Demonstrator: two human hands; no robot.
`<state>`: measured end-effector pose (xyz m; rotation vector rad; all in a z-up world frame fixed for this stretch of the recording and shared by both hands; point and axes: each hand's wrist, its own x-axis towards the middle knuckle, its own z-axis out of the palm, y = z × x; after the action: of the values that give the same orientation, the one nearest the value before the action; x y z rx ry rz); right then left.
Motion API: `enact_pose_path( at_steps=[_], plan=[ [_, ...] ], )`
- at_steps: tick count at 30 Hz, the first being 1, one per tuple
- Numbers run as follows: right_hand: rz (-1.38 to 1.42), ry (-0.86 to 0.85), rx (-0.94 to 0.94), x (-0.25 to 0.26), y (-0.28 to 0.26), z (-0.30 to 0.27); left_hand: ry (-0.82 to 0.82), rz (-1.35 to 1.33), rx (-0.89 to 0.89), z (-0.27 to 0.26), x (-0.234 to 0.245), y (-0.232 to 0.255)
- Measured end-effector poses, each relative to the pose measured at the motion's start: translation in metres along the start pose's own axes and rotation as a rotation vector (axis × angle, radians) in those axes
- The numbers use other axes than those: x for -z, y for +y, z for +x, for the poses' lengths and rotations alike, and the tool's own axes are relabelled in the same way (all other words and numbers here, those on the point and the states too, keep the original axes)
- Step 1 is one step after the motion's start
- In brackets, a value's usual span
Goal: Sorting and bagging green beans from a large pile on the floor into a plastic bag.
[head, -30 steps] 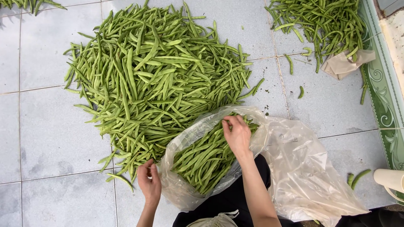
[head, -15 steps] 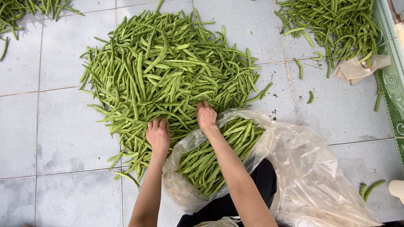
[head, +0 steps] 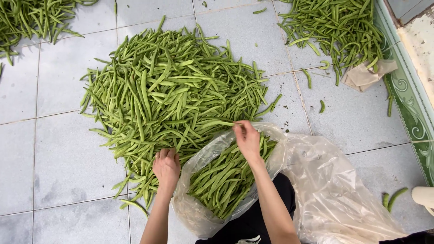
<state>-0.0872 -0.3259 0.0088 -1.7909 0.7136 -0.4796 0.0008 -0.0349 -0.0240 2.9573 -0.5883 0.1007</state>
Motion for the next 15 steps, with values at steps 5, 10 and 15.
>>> enact_pose_path(
  at_steps=[5,10,15],
  plan=[
    [0.435,0.064,-0.139,0.079,0.010,-0.036,-0.122,-0.309,0.048,-0.055,0.047,0.028],
    [0.219,-0.006,-0.308,0.097,-0.011,-0.066,-0.184,-0.584,-0.031,-0.085,0.072,0.059],
    [-0.535,0.215,-0.091,0.081,-0.010,-0.068,-0.102,-0.464,-0.264,-0.089,0.061,0.086]
  ],
)
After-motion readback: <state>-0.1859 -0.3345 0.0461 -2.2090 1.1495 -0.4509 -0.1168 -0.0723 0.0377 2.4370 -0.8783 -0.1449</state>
